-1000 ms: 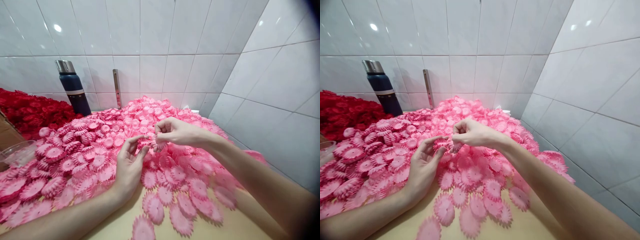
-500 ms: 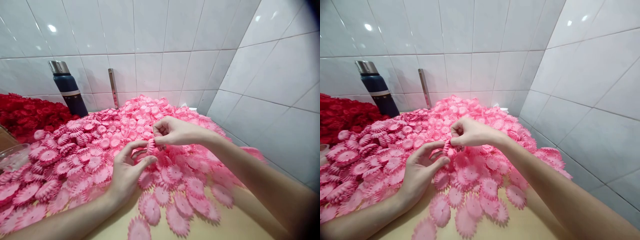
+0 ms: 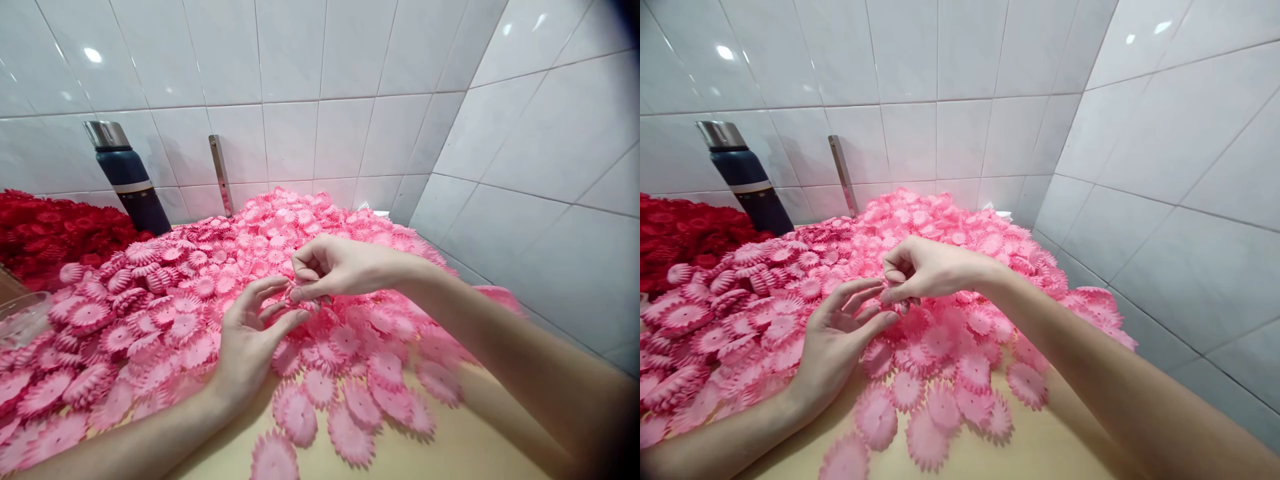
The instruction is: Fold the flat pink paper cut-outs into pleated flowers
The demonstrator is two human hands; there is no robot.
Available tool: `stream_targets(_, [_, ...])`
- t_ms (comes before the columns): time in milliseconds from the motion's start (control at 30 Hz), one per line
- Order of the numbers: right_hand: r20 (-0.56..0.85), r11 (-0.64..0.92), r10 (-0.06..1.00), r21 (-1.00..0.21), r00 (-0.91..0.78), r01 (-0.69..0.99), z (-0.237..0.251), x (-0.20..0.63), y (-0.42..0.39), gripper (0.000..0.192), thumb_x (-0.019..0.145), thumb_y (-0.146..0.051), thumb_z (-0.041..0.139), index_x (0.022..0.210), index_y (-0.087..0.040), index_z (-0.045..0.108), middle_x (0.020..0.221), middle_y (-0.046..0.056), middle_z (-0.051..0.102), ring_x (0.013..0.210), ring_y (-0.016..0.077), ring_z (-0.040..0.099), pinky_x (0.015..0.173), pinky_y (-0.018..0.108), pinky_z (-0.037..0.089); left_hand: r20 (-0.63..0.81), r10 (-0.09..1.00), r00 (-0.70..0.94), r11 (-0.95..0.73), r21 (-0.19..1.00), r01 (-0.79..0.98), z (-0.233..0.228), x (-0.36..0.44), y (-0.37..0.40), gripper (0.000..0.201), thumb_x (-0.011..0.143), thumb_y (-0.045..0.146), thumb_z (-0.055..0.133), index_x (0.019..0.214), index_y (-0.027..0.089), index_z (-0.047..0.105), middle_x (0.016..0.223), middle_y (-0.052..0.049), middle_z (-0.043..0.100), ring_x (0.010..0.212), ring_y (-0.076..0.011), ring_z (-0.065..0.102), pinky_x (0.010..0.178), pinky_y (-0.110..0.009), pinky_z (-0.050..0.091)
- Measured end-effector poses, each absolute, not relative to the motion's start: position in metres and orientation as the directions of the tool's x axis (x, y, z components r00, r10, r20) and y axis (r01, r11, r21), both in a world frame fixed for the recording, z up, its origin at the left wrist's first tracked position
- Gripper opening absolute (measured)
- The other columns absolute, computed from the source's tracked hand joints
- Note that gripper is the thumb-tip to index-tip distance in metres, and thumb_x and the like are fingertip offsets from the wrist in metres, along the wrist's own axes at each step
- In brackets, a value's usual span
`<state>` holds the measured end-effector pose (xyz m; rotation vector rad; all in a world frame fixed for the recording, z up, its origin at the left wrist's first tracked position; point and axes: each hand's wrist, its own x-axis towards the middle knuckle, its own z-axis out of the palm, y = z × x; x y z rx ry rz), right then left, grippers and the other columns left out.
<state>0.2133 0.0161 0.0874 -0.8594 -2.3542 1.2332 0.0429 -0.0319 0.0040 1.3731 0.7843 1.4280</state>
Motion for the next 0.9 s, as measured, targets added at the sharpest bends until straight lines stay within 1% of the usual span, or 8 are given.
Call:
stream_targets(133, [-0.014,0.404,0.634,-0.847,-0.773,0.346,0.09,0.214,0.015,0.035,0.082,-0.011,0.058,0.061,-0.019,0.031,0.057,-0.009,0.028,0.049,0.0037,0.028,0.044,0.018,0.025,0.318,0.935,0.158,-0.288,0.939,-0.188,0.006,0.042,-0.033,0.03,0.073,0.011,0.075,0.099,0.025,0.068,0.096,0.002,0.073,0.091,-0.014,0.068,0.082,-0.024,0.057])
stream_targets(267, [-0.054,0.421,0.623,-0.817,-0.78,0.393,0.092,0.217,0.015,0.028,0.082,-0.009,0.056,0.065,-0.019,0.035,0.06,-0.008,0.033,0.052,0.0049,0.032,0.045,0.019,0.026,0.322,0.938,0.128,-0.302,0.941,-0.149,0.006,0.042,-0.034,0.026,0.071,0.012,0.077,0.093,0.024,0.069,0.092,0.003,0.073,0.088,-0.0131,0.068,0.079,-0.021,0.057])
stream_targets(400, [-0.081,0.443,0.592,-0.798,-0.802,0.408,0.092,0.219,0.015,0.027,0.081,-0.005,0.054,0.067,-0.019,0.035,0.063,-0.007,0.034,0.054,0.0055,0.034,0.047,0.019,0.028,0.31,0.943,0.124,-0.296,0.947,-0.123,0.007,0.042,-0.033,0.022,0.071,0.015,0.078,0.09,0.022,0.07,0.09,0.002,0.073,0.086,-0.0131,0.068,0.078,-0.021,0.056])
stream_targets(567, [-0.113,0.477,0.581,-0.755,-0.806,0.45,0.093,0.221,0.015,0.028,0.079,-0.001,0.05,0.066,-0.019,0.033,0.062,-0.006,0.033,0.052,0.006,0.032,0.046,0.02,0.026,0.261,0.962,0.085,-0.25,0.961,-0.121,0.006,0.041,-0.03,0.013,0.074,0.023,0.076,0.085,0.019,0.069,0.085,0.0,0.072,0.081,-0.0128,0.067,0.074,-0.021,0.054])
stream_targets(633, [-0.073,0.476,0.617,-0.758,-0.784,0.446,0.094,0.223,0.017,0.028,0.079,-0.002,0.05,0.067,-0.02,0.033,0.063,-0.006,0.037,0.052,0.0063,0.036,0.045,0.02,0.028,0.228,0.973,0.038,-0.22,0.964,-0.149,0.004,0.04,-0.027,0.015,0.075,0.026,0.075,0.087,0.02,0.069,0.087,0.0,0.072,0.08,-0.0122,0.066,0.073,-0.021,0.053])
stream_targets(733, [0.047,0.475,0.741,-0.742,-0.67,0.473,0.096,0.229,0.021,0.019,0.081,-0.012,0.055,0.072,-0.02,0.04,0.074,-0.001,0.053,0.064,0.0104,0.052,0.052,0.021,0.038,0.183,0.983,0.015,-0.177,0.966,-0.187,0.001,0.039,-0.024,0.024,0.075,0.031,0.075,0.096,0.02,0.07,0.09,-0.001,0.071,0.082,-0.012,0.065,0.075,-0.021,0.052])
stream_targets(800, [0.088,0.482,0.815,-0.652,-0.572,0.586,0.097,0.233,0.023,0.011,0.081,-0.025,0.06,0.082,-0.019,0.051,0.09,0.003,0.061,0.078,0.016,0.059,0.061,0.026,0.043,0.157,0.987,0.026,-0.149,0.968,-0.202,-0.001,0.039,-0.023,0.029,0.074,0.033,0.076,0.099,0.02,0.07,0.089,-0.002,0.071,0.083,-0.0122,0.064,0.076,-0.022,0.052])
stream_targets(900, [0.121,0.506,0.849,-0.467,-0.515,0.725,0.098,0.236,0.022,0.026,0.078,-0.04,0.064,0.095,-0.021,0.061,0.106,0.006,0.064,0.092,0.0217,0.059,0.072,0.031,0.044,0.126,0.991,0.048,-0.108,0.956,-0.274,-0.002,0.04,-0.023,0.032,0.075,0.035,0.074,0.104,0.021,0.07,0.089,-0.002,0.07,0.082,-0.0119,0.063,0.077,-0.023,0.052])
